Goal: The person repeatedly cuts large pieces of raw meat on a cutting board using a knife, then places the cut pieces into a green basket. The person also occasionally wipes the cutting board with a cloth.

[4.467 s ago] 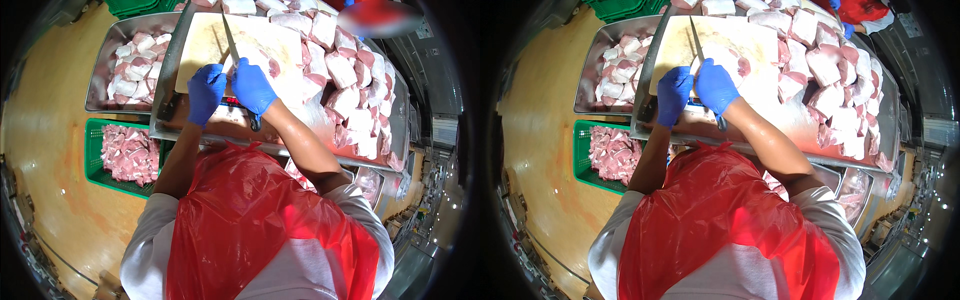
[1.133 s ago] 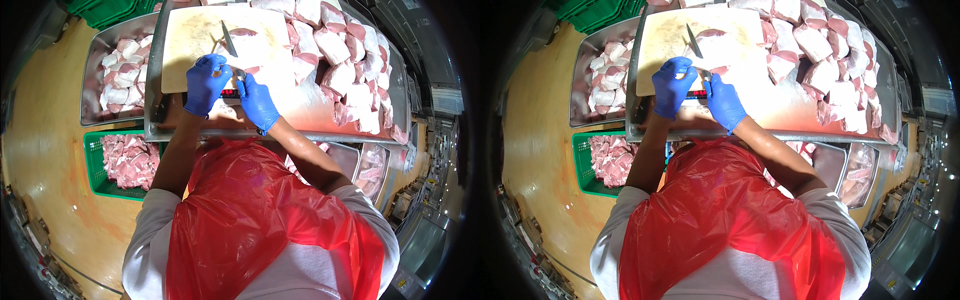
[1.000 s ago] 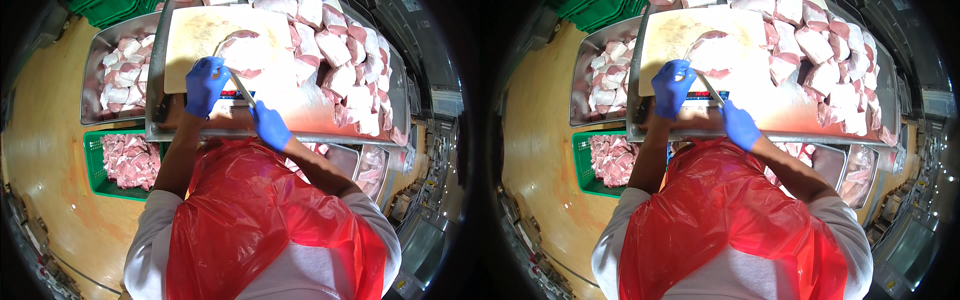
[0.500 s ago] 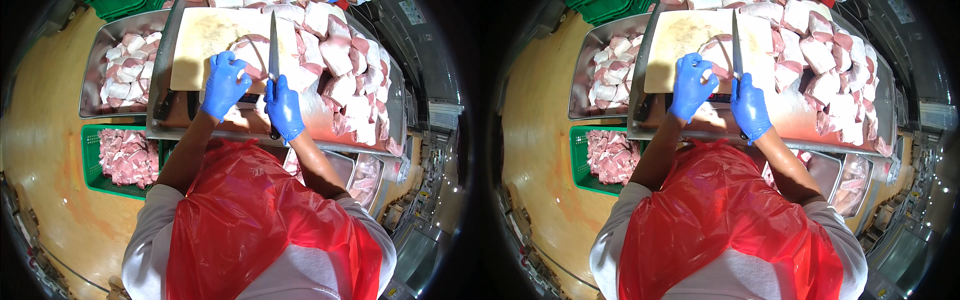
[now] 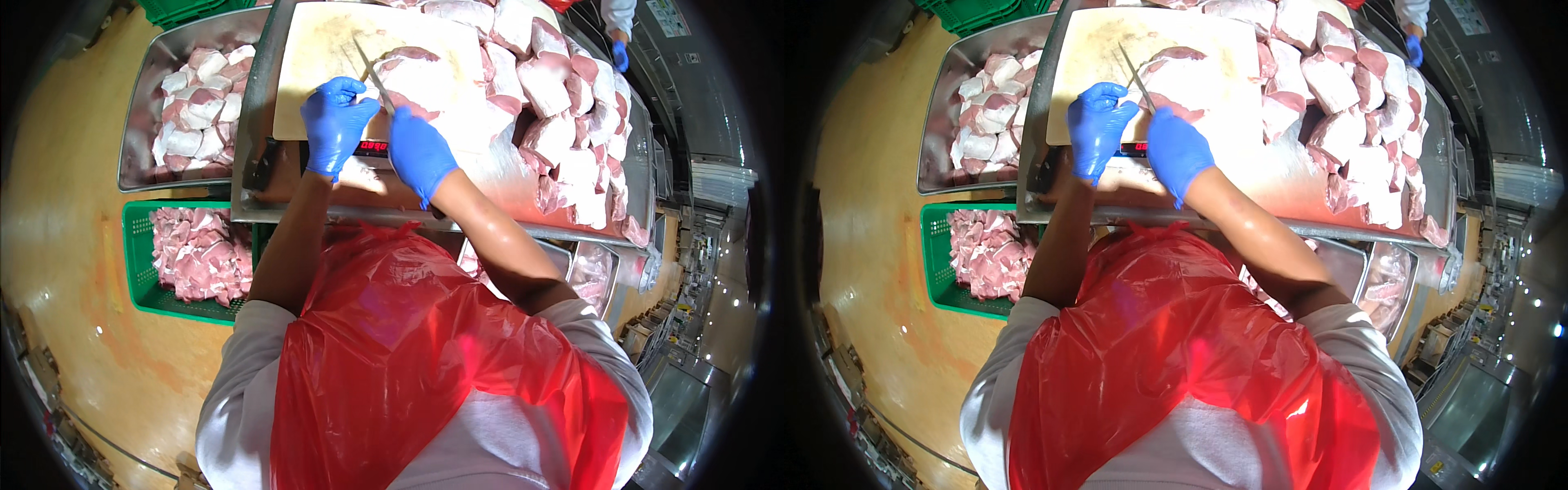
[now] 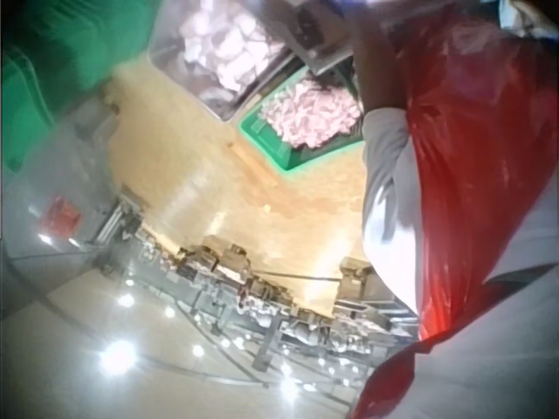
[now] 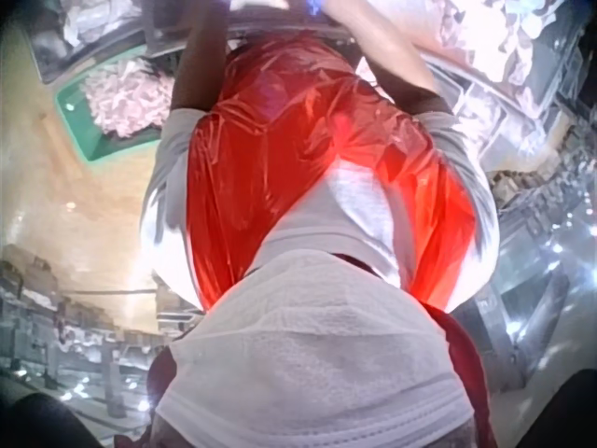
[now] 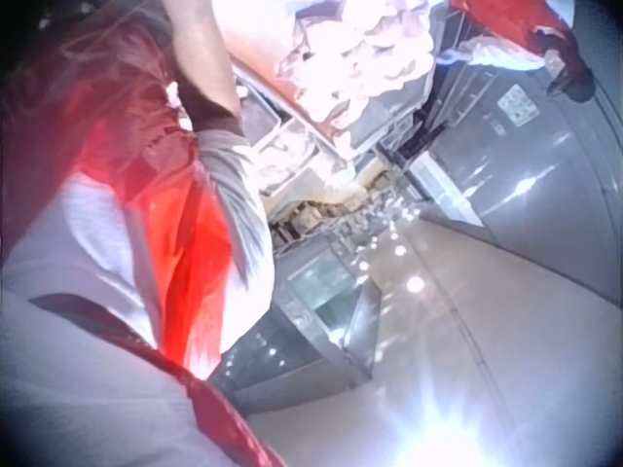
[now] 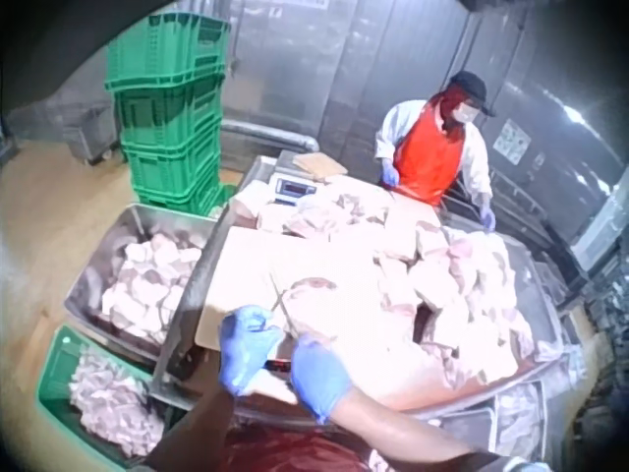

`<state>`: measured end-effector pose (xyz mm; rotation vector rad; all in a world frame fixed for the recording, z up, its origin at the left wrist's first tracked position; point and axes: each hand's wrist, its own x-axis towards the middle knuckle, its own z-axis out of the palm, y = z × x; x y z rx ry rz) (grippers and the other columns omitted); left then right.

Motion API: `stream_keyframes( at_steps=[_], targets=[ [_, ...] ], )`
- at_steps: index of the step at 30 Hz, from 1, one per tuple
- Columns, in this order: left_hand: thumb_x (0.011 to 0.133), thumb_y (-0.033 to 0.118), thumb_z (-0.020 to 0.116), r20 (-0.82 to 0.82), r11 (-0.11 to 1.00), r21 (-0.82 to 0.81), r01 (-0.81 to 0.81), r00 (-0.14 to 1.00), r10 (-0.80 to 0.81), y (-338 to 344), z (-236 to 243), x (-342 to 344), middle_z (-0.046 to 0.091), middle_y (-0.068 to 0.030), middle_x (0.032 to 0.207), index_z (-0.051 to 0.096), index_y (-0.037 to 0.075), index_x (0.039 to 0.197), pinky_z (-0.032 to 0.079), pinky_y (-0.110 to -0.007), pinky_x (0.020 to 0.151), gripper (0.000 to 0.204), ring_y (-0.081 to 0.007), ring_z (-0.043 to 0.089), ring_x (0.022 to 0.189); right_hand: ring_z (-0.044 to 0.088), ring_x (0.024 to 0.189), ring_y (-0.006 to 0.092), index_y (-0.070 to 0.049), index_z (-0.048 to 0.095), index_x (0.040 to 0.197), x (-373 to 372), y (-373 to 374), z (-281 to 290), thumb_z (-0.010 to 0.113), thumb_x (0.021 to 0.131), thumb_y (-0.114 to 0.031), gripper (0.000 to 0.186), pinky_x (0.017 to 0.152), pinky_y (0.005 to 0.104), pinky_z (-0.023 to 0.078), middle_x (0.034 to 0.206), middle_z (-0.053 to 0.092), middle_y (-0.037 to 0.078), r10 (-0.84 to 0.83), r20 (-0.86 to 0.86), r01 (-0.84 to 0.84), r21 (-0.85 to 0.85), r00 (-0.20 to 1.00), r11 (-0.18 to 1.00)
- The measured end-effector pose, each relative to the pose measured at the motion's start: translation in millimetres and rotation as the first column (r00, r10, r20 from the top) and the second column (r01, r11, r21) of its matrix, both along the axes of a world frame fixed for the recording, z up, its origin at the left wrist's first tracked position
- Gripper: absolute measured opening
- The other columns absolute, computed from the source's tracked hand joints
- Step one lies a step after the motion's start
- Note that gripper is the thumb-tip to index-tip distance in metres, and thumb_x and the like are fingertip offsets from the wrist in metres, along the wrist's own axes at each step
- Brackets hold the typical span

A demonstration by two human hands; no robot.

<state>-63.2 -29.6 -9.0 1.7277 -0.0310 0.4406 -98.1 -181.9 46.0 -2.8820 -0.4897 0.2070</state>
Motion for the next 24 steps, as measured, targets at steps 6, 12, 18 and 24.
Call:
stream_keyframes(
  at_steps=[6,12,18,24],
  targets=[
    [0.079,-0.005,0.073,-0.167,0.959,-0.261,0.112,0.973,-0.159,52.2,-17.7,-3.5,0.067,-0.0027,0.084,0.069,-0.002,0.091,0.052,-0.024,0.068,0.014,-0.0088,0.062,0.074,0.068,0.073,0.0429,0.007,0.046,0.107,-69.3,-65.8,25.5,0.053,0.091,-0.008,0.023,0.063,0.0508,0.055,0.081,0.066,0.028,-0.012,-0.269,-0.065,-0.276,0.963,0.959],
    [0.074,0.001,0.071,-0.107,0.98,-0.076,0.184,0.976,-0.191,43.9,-7.3,-13.5,0.064,0.0014,0.069,0.069,0.002,0.08,0.046,-0.022,0.058,0.007,-0.0039,0.055,0.064,0.065,0.067,0.045,0.005,0.045,0.106,-52.5,-49.9,46.0,0.05,0.092,-0.009,0.021,0.059,0.0533,0.052,0.072,0.064,0.026,0.058,-0.122,-0.071,-0.103,0.991,0.992],
    [0.075,0.002,0.069,-0.244,0.959,-0.188,0.214,0.935,-0.257,55.2,-0.2,-11.2,0.064,0.0014,0.071,0.069,0.002,0.082,0.046,-0.023,0.061,0.006,-0.0056,0.057,0.066,0.07,0.075,0.0389,0.006,0.048,0.107,-4.7,-8.9,8.4,0.055,0.09,-0.009,0.023,0.066,0.0463,0.057,0.084,0.069,0.024,0.025,-0.095,-0.036,-0.107,0.995,0.994],
    [0.079,0.005,0.064,-0.421,0.957,-0.17,0.235,0.861,-0.286,172.2,11.4,-76.7,0.064,-0.0024,0.083,0.067,0.0,0.093,0.048,-0.026,0.072,0.016,-0.0116,0.059,0.076,0.068,0.069,0.0406,0.001,0.048,0.108,-75.6,-110.6,46.2,0.055,0.094,-0.011,0.021,0.058,0.0491,0.053,0.072,0.066,0.021,0.007,-0.301,-0.073,-0.209,0.954,0.975]
  ],
)
